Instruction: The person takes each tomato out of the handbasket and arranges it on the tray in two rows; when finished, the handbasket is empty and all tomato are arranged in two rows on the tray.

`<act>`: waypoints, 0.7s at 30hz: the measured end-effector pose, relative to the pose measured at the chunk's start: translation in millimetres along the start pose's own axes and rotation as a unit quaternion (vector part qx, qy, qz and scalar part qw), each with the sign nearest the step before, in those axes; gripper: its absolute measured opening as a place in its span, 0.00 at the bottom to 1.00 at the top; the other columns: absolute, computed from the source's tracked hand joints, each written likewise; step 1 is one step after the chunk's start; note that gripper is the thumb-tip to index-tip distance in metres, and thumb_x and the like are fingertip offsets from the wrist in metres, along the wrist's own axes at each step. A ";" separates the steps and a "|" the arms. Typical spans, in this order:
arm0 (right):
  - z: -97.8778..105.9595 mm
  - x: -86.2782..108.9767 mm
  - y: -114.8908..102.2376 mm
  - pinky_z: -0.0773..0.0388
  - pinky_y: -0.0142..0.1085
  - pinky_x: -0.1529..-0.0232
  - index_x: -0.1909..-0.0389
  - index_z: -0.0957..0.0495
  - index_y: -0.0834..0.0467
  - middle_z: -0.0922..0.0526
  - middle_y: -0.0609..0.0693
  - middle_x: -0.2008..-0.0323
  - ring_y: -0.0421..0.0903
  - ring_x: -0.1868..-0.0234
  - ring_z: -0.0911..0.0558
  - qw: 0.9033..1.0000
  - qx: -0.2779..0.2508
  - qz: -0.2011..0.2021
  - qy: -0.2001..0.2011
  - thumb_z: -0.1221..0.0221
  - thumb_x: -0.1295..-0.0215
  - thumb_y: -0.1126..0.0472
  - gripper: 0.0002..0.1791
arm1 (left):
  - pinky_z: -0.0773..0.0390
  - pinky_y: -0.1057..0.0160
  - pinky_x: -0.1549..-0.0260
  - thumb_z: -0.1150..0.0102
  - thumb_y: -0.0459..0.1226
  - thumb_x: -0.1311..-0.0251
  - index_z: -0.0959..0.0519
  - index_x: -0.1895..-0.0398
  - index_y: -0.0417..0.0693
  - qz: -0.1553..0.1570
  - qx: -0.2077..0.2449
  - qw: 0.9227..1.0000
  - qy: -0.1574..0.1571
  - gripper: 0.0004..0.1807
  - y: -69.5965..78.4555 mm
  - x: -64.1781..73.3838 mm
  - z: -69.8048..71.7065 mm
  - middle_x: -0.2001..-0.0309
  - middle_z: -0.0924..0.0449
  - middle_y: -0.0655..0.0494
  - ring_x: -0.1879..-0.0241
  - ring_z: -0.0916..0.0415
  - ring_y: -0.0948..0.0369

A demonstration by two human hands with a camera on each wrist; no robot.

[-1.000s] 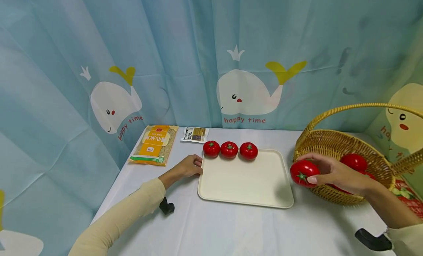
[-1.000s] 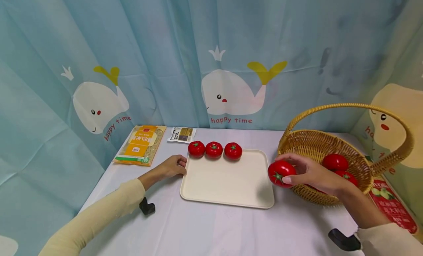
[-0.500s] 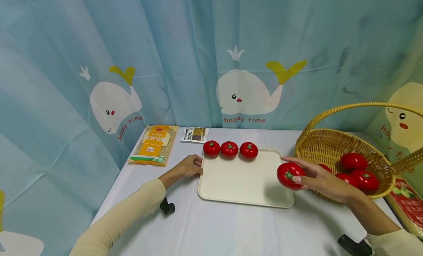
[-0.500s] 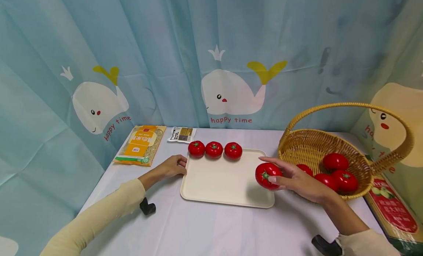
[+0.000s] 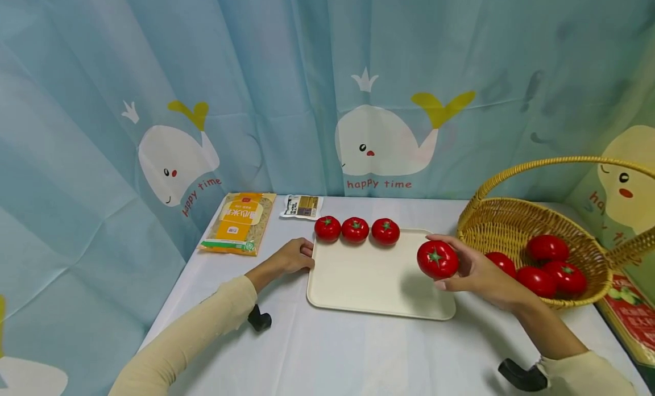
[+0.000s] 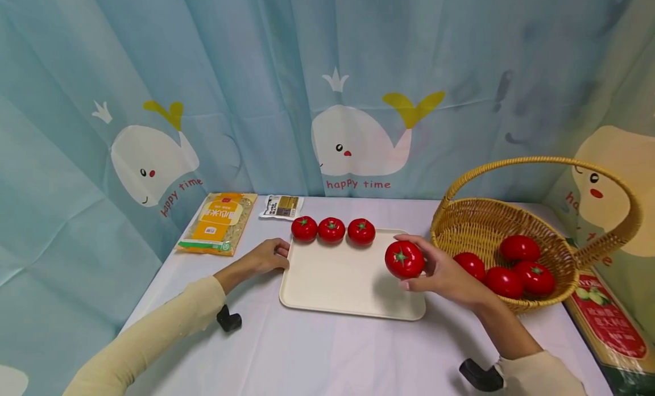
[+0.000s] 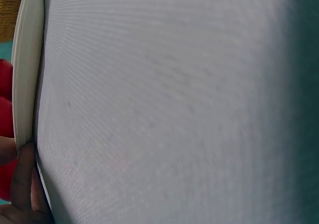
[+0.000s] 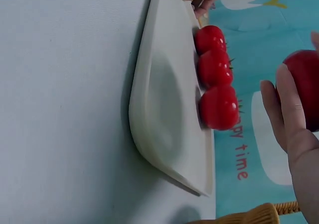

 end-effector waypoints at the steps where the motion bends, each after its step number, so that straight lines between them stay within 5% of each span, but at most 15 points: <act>1: -0.4 -1.3 0.7 0.17 0.36 0.48 0.25 0.43 0.55 0.26 0.44 0.39 0.38 0.42 0.23 1.000 0.003 -0.001 0.007 0.35 0.41 0.70 0.44 | 0.17 0.67 0.63 0.35 0.28 0.49 0.26 0.46 0.35 0.001 0.001 1.000 0.000 0.24 0.0 0.0 0.1 0.59 0.23 0.49 0.62 0.26 0.60; 11: -3.5 -20.5 5.7 0.17 0.30 0.50 0.29 0.40 0.58 0.25 0.45 0.43 0.35 0.47 0.21 0.997 0.018 -0.004 0.078 0.33 0.40 0.68 0.39 | 0.18 0.68 0.63 0.34 0.28 0.49 0.25 0.46 0.35 0.002 -0.004 1.000 0.004 0.24 1.0 0.7 1.0 0.59 0.23 0.49 0.62 0.25 0.60; 21: 0.2 -38.8 13.1 0.20 0.26 0.52 0.30 0.40 0.60 0.32 0.61 0.37 0.43 0.48 0.22 0.987 0.069 -0.047 0.138 0.32 0.40 0.64 0.39 | 0.18 0.68 0.62 0.34 0.28 0.49 0.26 0.46 0.35 -0.004 -0.007 1.000 0.000 0.24 0.9 0.3 -0.4 0.58 0.23 0.48 0.61 0.25 0.60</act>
Point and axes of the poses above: each hand's wrist, its own x-axis away from the middle knuckle, its own z-axis out of the back of the hand, y = z × x, the point moved 4 cm from there along -x, towards the middle knuckle
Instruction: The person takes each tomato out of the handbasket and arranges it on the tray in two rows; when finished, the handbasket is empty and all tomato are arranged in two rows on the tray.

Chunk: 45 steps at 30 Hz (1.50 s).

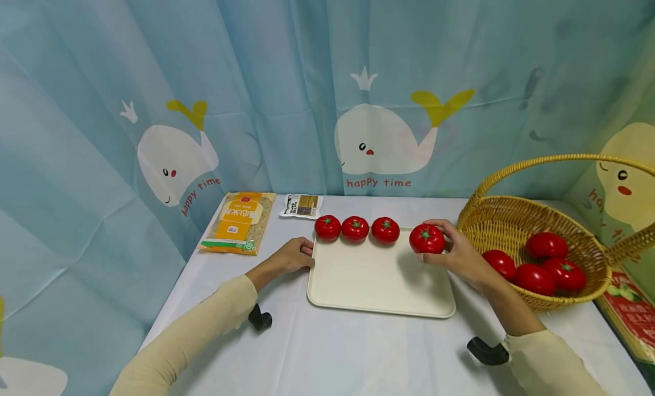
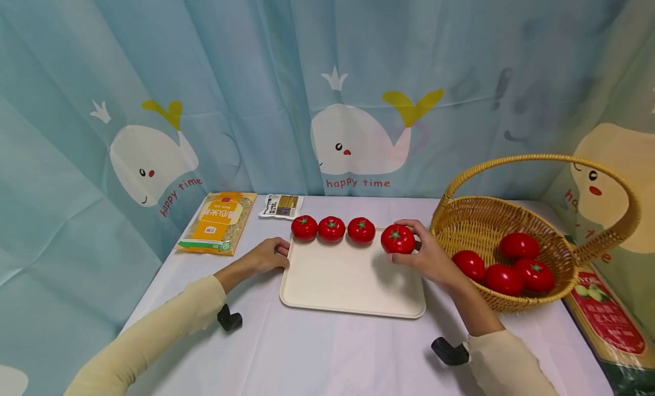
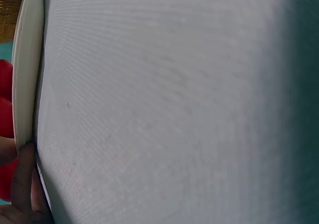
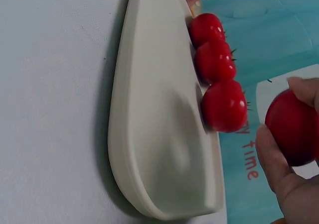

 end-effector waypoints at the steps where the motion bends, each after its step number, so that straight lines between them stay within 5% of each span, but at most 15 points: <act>1: 0.0 -1.4 1.5 0.20 0.26 0.52 0.30 0.40 0.59 0.32 0.61 0.37 0.45 0.48 0.23 1.000 0.004 -0.005 0.006 0.32 0.40 0.64 0.39 | 0.18 0.68 0.62 0.35 0.28 0.49 0.26 0.45 0.35 0.000 0.000 1.000 0.000 0.24 0.1 -0.1 0.0 0.58 0.23 0.48 0.61 0.25 0.60; 16: -5.8 -23.3 15.0 0.26 0.22 0.59 0.30 0.40 0.66 0.33 0.71 0.36 0.61 0.44 0.26 0.994 0.053 -0.044 0.083 0.29 0.43 0.61 0.43 | 0.16 0.67 0.62 0.36 0.27 0.49 0.26 0.45 0.34 0.008 0.008 1.000 0.002 0.25 1.5 -0.4 -0.3 0.59 0.23 0.49 0.62 0.26 0.61; 20: -7.6 -29.6 17.8 0.24 0.29 0.55 0.30 0.40 0.67 0.33 0.73 0.36 0.63 0.44 0.25 0.991 0.082 -0.053 0.092 0.29 0.43 0.60 0.44 | 0.16 0.67 0.62 0.36 0.26 0.49 0.26 0.45 0.34 0.008 0.011 1.000 0.002 0.24 0.5 -0.7 -0.8 0.59 0.23 0.49 0.62 0.26 0.61; 28: -9.6 -35.1 21.8 0.26 0.59 0.39 0.29 0.40 0.68 0.33 0.74 0.35 0.69 0.39 0.27 0.984 0.126 -0.086 0.093 0.30 0.42 0.58 0.44 | 0.17 0.68 0.63 0.35 0.27 0.49 0.26 0.46 0.35 0.009 -0.002 1.000 0.001 0.24 0.4 -0.3 0.1 0.59 0.24 0.50 0.63 0.26 0.61; 45: -6.5 -47.2 32.3 0.29 0.59 0.36 0.30 0.41 0.69 0.33 0.74 0.35 0.68 0.37 0.29 0.970 0.170 -0.140 0.098 0.31 0.42 0.52 0.46 | 0.17 0.68 0.63 0.35 0.28 0.49 0.26 0.46 0.35 0.012 0.011 1.000 -0.007 0.24 -2.0 -3.7 1.8 0.59 0.24 0.49 0.62 0.26 0.60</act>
Point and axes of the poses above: each hand's wrist, its own x-axis away from the middle knuckle, its own z-axis out of the back of the hand, y = z × x, the point moved 4 cm from there along -x, towards the middle knuckle
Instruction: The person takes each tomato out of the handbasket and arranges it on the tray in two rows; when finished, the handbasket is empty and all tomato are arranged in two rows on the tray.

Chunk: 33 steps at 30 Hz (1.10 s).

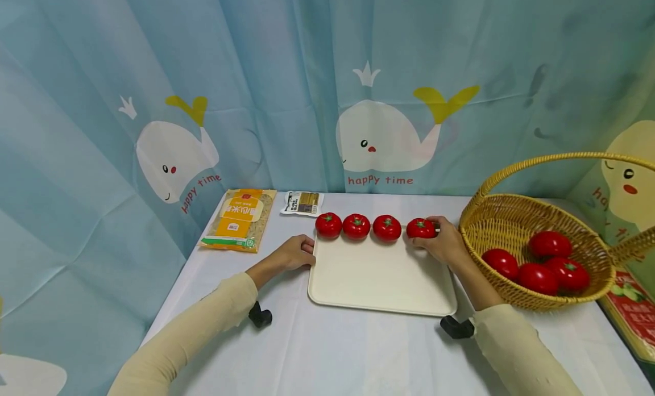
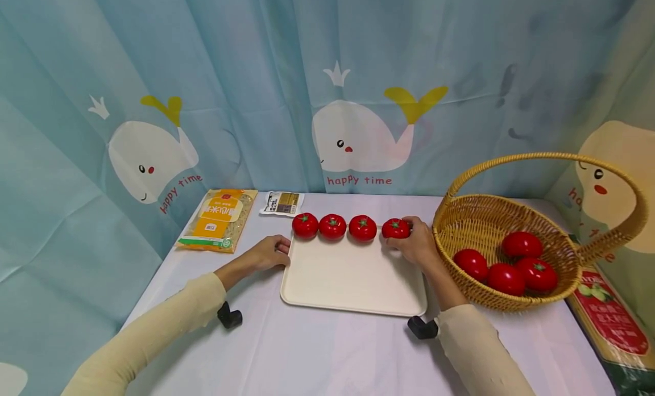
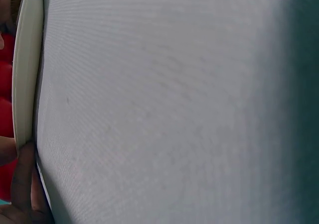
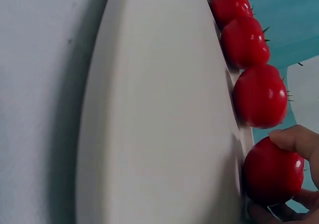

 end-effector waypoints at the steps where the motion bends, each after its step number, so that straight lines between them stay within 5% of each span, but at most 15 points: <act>1: -0.3 -0.3 0.5 0.29 0.59 0.36 0.30 0.41 0.69 0.33 0.73 0.34 0.68 0.37 0.29 1.000 -0.004 0.000 0.000 0.31 0.41 0.52 0.46 | 0.17 0.68 0.64 0.35 0.28 0.49 0.26 0.46 0.36 0.000 -0.001 1.000 -0.001 0.24 0.1 0.2 0.0 0.59 0.24 0.49 0.62 0.26 0.60; 15: -4.6 -4.4 5.0 0.32 0.57 0.31 0.29 0.43 0.70 0.37 0.72 0.30 0.67 0.31 0.34 0.998 -0.065 0.012 -0.006 0.31 0.41 0.60 0.44 | 0.17 0.68 0.63 0.35 0.28 0.49 0.26 0.45 0.36 0.002 -0.007 1.000 -0.002 0.25 1.1 1.7 0.1 0.58 0.24 0.49 0.62 0.26 0.60; 33: -7.7 -3.2 1.5 0.34 0.59 0.31 0.24 0.51 0.68 0.42 0.74 0.28 0.70 0.30 0.36 0.998 -0.051 -0.008 -0.019 0.29 0.43 0.59 0.52 | 0.17 0.67 0.62 0.34 0.29 0.48 0.26 0.45 0.36 0.003 -0.009 1.000 0.000 0.24 1.7 1.0 -0.4 0.57 0.23 0.48 0.61 0.25 0.59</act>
Point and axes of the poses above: each hand's wrist, its own x-axis away from the middle knuckle, its own z-axis out of the back of the hand, y = z × x, the point moved 4 cm from there along -x, towards the middle knuckle
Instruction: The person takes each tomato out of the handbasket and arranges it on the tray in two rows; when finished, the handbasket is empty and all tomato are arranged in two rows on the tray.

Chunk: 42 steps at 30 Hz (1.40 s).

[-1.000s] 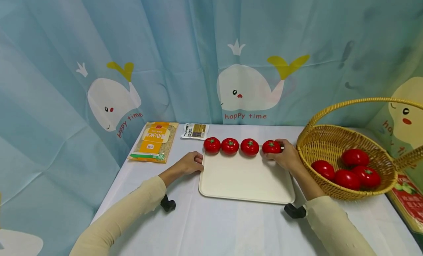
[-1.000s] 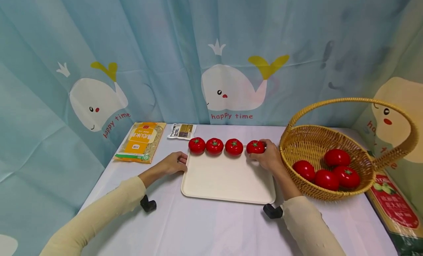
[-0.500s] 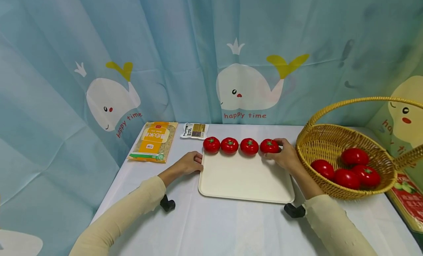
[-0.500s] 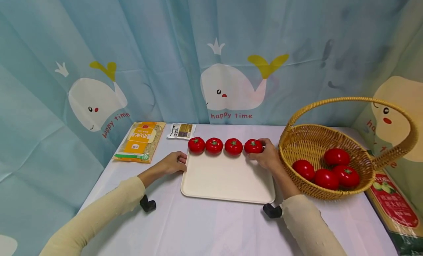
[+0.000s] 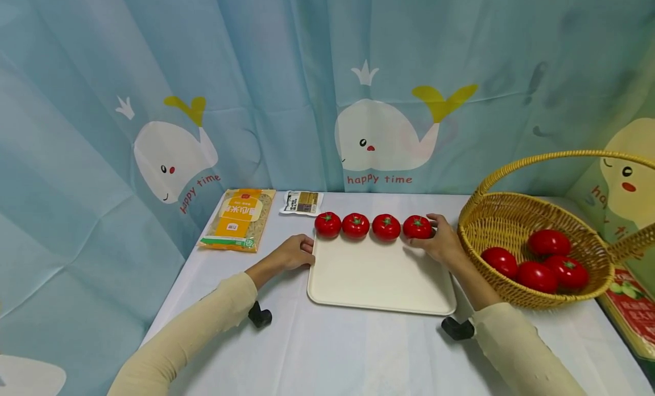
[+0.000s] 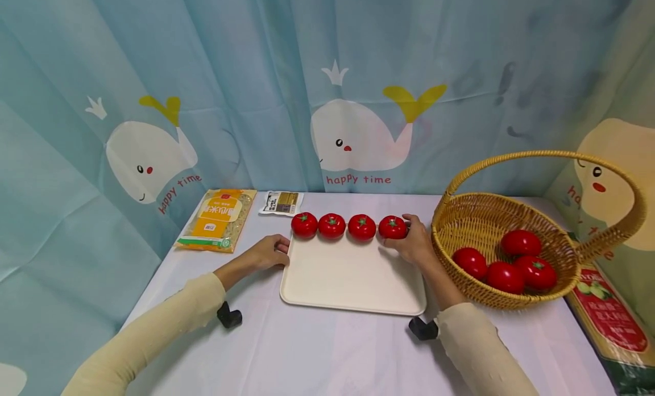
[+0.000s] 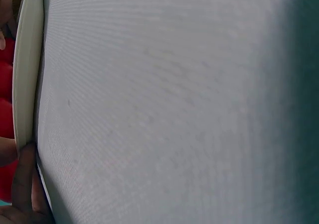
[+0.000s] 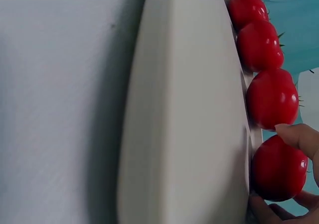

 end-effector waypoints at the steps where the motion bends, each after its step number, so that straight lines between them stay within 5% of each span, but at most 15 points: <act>1: 0.3 1.0 -0.5 0.34 0.59 0.31 0.25 0.51 0.68 0.42 0.74 0.28 0.70 0.30 0.36 1.000 0.002 0.002 0.001 0.29 0.43 0.59 0.53 | 0.17 0.67 0.62 0.34 0.29 0.48 0.26 0.45 0.36 0.000 -0.001 1.000 0.000 0.24 0.0 -0.1 0.1 0.57 0.23 0.48 0.61 0.25 0.59; 19: 11.6 50.5 -13.1 0.28 0.62 0.38 0.26 0.49 0.70 0.43 0.74 0.29 0.72 0.34 0.33 0.997 -0.004 0.068 -0.021 0.25 0.46 0.56 0.55 | 0.17 0.67 0.61 0.34 0.29 0.48 0.26 0.45 0.37 0.001 -0.010 1.000 0.004 0.24 -0.7 0.7 0.2 0.57 0.23 0.49 0.60 0.26 0.59; 23: 20.7 72.2 -18.7 0.19 0.52 0.43 0.29 0.43 0.69 0.37 0.71 0.31 0.70 0.37 0.28 0.993 -0.031 0.107 -0.040 0.27 0.43 0.57 0.48 | 0.18 0.67 0.60 0.33 0.30 0.48 0.25 0.45 0.37 0.000 -0.020 1.000 0.007 0.24 -0.5 1.2 0.2 0.57 0.22 0.49 0.60 0.25 0.59; 26: 38.5 87.8 -21.1 0.16 0.34 0.50 0.32 0.36 0.65 0.28 0.64 0.36 0.49 0.43 0.20 0.988 -0.019 0.145 -0.041 0.28 0.42 0.57 0.41 | 0.19 0.67 0.60 0.33 0.30 0.48 0.25 0.46 0.38 -0.001 -0.021 1.000 0.007 0.24 0.0 1.1 0.0 0.57 0.22 0.49 0.60 0.25 0.59; 30: 75.3 99.9 -16.7 0.20 0.23 0.57 0.37 0.31 0.63 0.22 0.42 0.45 0.28 0.54 0.21 0.981 -0.020 0.189 -0.034 0.29 0.41 0.61 0.33 | 0.19 0.68 0.61 0.34 0.30 0.48 0.25 0.46 0.38 0.002 -0.017 1.000 0.005 0.24 0.9 1.2 -0.2 0.57 0.22 0.49 0.60 0.25 0.59; 35: 128.0 101.4 5.1 0.20 0.22 0.60 0.39 0.28 0.63 0.21 0.32 0.49 0.30 0.53 0.19 0.980 -0.020 0.199 -0.020 0.33 0.39 0.68 0.27 | 0.19 0.68 0.62 0.34 0.30 0.48 0.25 0.46 0.37 0.004 -0.017 1.000 0.008 0.24 1.5 2.0 0.5 0.57 0.22 0.49 0.61 0.25 0.59; 42: 174.6 92.5 44.5 0.18 0.26 0.62 0.37 0.30 0.58 0.23 0.28 0.50 0.26 0.53 0.20 0.988 0.018 0.148 -0.045 0.38 0.34 0.68 0.24 | 0.18 0.68 0.63 0.35 0.29 0.48 0.26 0.45 0.36 0.005 -0.014 1.000 0.003 0.24 1.6 3.5 -0.1 0.57 0.22 0.48 0.61 0.24 0.60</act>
Point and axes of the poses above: each hand's wrist, its own x-axis away from the middle knuckle, its own z-axis out of the back of the hand, y = z × x, the point moved 4 cm from there along -x, towards the middle knuckle
